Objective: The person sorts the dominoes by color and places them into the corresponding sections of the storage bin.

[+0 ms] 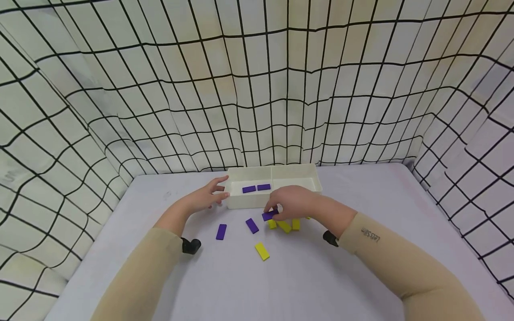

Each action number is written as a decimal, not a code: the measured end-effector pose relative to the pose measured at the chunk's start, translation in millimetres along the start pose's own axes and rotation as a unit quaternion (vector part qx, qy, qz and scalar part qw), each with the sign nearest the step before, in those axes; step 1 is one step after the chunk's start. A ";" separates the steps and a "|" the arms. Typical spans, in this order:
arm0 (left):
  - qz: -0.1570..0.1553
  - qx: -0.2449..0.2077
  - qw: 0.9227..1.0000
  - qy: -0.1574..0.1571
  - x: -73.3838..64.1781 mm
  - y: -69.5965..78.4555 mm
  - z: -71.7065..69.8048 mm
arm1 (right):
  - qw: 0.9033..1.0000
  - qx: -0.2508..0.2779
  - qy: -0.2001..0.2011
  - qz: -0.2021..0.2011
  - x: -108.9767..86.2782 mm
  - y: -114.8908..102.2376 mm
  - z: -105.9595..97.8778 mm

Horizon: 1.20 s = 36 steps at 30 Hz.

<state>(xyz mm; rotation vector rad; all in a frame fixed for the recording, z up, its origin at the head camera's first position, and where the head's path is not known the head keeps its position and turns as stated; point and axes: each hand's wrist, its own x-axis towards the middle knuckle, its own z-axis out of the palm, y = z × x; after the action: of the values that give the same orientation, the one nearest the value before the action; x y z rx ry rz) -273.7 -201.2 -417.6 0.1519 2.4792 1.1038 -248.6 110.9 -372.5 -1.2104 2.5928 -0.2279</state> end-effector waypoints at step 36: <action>-0.003 -0.011 1.000 -0.002 -2.0 1.5 -0.1 | 0.989 -0.106 0.015 0.102 107.7 28.7 -22.8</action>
<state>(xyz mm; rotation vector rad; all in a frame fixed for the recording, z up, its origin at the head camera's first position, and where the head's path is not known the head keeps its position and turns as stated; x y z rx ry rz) -272.0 -200.9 -415.8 0.1397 2.4618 1.1265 -342.7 47.0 -377.1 -1.0011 2.7997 0.0730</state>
